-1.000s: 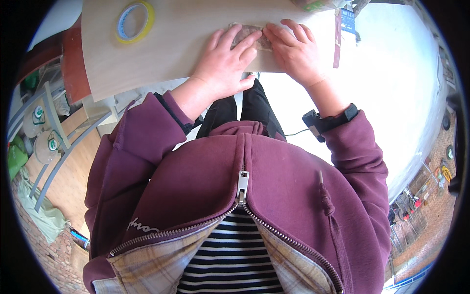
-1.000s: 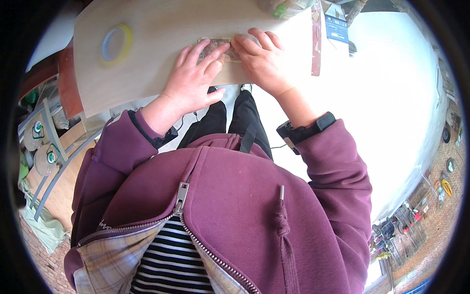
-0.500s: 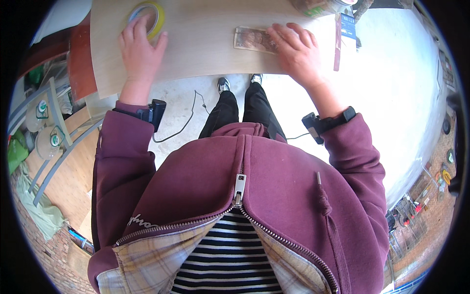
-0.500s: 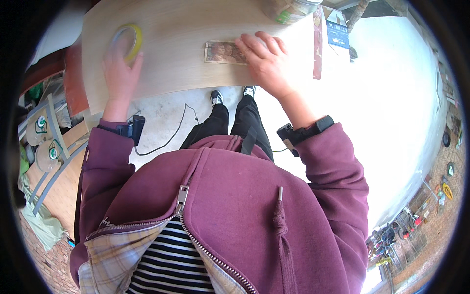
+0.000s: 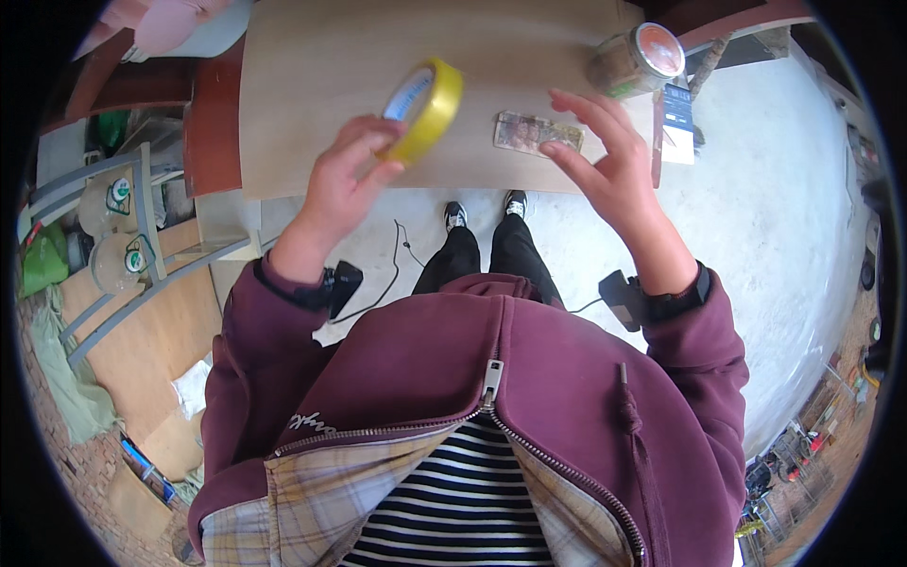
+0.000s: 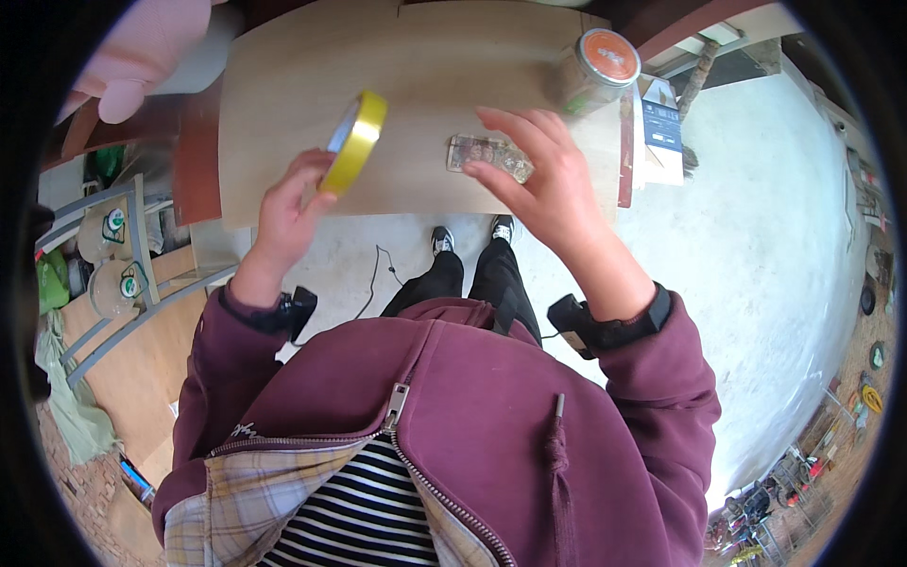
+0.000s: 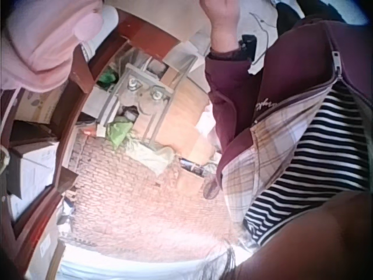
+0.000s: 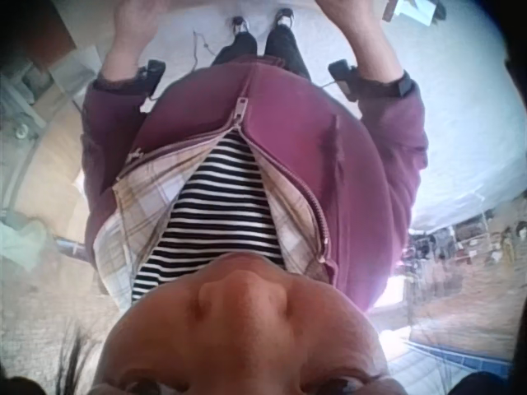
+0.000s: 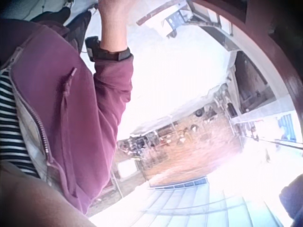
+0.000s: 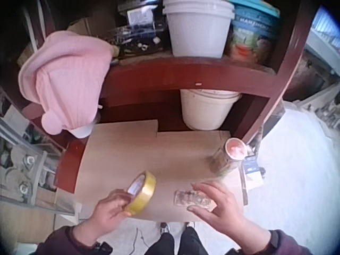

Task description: The person repeatedly applies clear adhesive tape to small rectangular paper items on a table, smoothing each piece and peeling off excess tape. The taped items are then placed into a small cylindrical container.

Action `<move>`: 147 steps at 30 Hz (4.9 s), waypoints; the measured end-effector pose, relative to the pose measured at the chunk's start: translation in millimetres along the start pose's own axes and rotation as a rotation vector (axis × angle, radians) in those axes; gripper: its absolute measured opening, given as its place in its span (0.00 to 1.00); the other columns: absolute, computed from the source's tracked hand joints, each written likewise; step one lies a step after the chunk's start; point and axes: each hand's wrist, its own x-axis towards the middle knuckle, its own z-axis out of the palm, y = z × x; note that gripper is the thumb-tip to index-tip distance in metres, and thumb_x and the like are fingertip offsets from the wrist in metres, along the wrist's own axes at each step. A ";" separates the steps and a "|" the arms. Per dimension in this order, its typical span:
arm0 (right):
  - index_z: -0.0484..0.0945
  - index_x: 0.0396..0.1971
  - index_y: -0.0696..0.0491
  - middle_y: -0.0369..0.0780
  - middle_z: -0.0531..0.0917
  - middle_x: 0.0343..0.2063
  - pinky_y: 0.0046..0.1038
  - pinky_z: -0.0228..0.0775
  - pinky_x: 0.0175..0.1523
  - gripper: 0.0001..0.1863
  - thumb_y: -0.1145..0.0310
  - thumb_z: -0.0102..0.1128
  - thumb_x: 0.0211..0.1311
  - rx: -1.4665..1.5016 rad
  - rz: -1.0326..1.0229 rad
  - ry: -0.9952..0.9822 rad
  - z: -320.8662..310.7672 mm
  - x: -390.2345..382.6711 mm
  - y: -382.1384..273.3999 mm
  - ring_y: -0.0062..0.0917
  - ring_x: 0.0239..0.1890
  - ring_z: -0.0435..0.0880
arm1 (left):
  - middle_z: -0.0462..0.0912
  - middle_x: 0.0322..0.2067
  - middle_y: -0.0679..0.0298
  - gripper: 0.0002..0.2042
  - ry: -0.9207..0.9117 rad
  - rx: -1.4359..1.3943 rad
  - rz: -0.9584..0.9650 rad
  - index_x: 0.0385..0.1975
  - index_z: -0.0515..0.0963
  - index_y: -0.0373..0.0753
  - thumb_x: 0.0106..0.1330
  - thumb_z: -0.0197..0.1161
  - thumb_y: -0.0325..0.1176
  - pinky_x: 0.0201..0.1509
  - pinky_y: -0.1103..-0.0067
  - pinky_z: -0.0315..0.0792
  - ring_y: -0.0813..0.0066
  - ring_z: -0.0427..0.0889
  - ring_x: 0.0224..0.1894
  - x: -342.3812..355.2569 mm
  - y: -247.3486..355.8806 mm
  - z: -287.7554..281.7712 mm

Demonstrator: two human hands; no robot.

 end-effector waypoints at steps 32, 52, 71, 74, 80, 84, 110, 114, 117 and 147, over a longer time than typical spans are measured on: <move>0.83 0.35 0.58 0.42 0.80 0.38 0.31 0.74 0.43 0.17 0.85 0.65 0.40 0.161 -0.424 -0.138 -92.9 -28.5 -128.6 0.33 0.40 0.80 | 0.74 0.37 0.63 0.27 -0.693 -1.160 -0.177 0.53 0.68 0.32 0.73 0.47 0.54 0.59 0.72 0.63 0.76 0.69 0.41 14.0 105.7 -18.4; 0.78 0.23 0.47 0.29 0.75 0.26 0.21 0.63 0.29 0.08 0.73 0.71 0.48 0.244 -0.596 0.628 -165.2 -76.3 -165.5 0.23 0.34 0.68 | 0.80 0.42 0.53 0.16 -0.646 -1.516 0.165 0.44 0.73 0.37 0.61 0.69 0.34 0.53 0.63 0.76 0.54 0.81 0.49 19.5 159.6 -78.0; 0.84 0.16 0.41 0.24 0.81 0.21 0.12 0.64 0.33 0.08 0.69 0.77 0.46 0.781 -0.515 0.584 -166.8 -76.0 -169.8 0.12 0.33 0.70 | 0.78 0.40 0.59 0.05 -0.910 -1.920 0.578 0.39 0.79 0.31 0.68 0.59 0.25 0.60 0.52 0.72 0.55 0.81 0.46 31.7 167.6 -58.9; 0.80 0.19 0.46 0.27 0.78 0.24 0.15 0.63 0.28 0.09 0.70 0.76 0.46 0.829 -0.467 0.467 -153.4 -63.2 -159.1 0.17 0.32 0.70 | 0.79 0.40 0.58 0.06 -0.926 -1.875 0.425 0.38 0.79 0.30 0.69 0.56 0.23 0.58 0.54 0.75 0.55 0.80 0.47 26.0 166.6 -67.0; 0.79 0.23 0.53 0.38 0.80 0.22 0.25 0.70 0.25 0.08 0.70 0.69 0.56 1.135 0.118 0.217 -107.2 -45.2 -140.4 0.28 0.26 0.75 | 0.79 0.43 0.48 0.08 -1.051 -1.993 0.271 0.42 0.77 0.28 0.70 0.56 0.26 0.64 0.56 0.70 0.48 0.78 0.53 12.8 154.8 -59.5; 0.73 0.20 0.54 0.37 0.78 0.22 0.25 0.68 0.27 0.11 0.73 0.63 0.61 1.061 0.202 0.238 -101.9 -46.6 -133.8 0.25 0.27 0.73 | 0.79 0.43 0.45 0.08 -1.199 -1.957 0.128 0.42 0.77 0.27 0.67 0.60 0.25 0.66 0.57 0.68 0.44 0.75 0.58 17.1 145.8 -64.2; 0.77 0.26 0.54 0.37 0.80 0.26 0.31 0.72 0.35 0.14 0.73 0.75 0.39 -0.562 -0.114 0.068 -77.9 -30.4 -94.9 0.32 0.31 0.78 | 0.81 0.36 0.58 0.23 0.165 0.134 -0.826 0.46 0.74 0.33 0.62 0.67 0.48 0.33 0.78 0.77 0.74 0.82 0.36 -7.4 -144.9 -66.8; 0.77 0.25 0.54 0.37 0.80 0.25 0.31 0.71 0.34 0.12 0.76 0.73 0.41 -0.476 -0.085 0.085 -73.7 -23.7 -100.7 0.32 0.30 0.78 | 0.81 0.38 0.61 0.18 0.362 0.341 -0.497 0.49 0.77 0.36 0.66 0.64 0.41 0.41 0.80 0.74 0.78 0.79 0.39 0.9 -83.9 -66.2; 0.79 0.24 0.57 0.38 0.79 0.24 0.26 0.71 0.33 0.10 0.81 0.72 0.42 -0.431 -0.049 0.069 -67.3 -15.9 -107.6 0.26 0.27 0.77 | 0.77 0.39 0.68 0.15 0.012 -0.213 -0.289 0.51 0.78 0.38 0.68 0.62 0.35 0.43 0.82 0.71 0.82 0.75 0.36 10.9 -21.1 -32.8; 0.80 0.34 0.60 0.35 0.82 0.27 0.18 0.70 0.36 0.07 0.73 0.65 0.59 0.026 0.283 -0.548 -14.7 58.1 49.6 0.15 0.30 0.78 | 0.73 0.17 0.74 0.17 0.126 -0.653 -0.802 0.23 0.81 0.34 0.63 0.67 0.44 0.24 0.81 0.61 0.86 0.66 0.21 1.5 47.3 146.6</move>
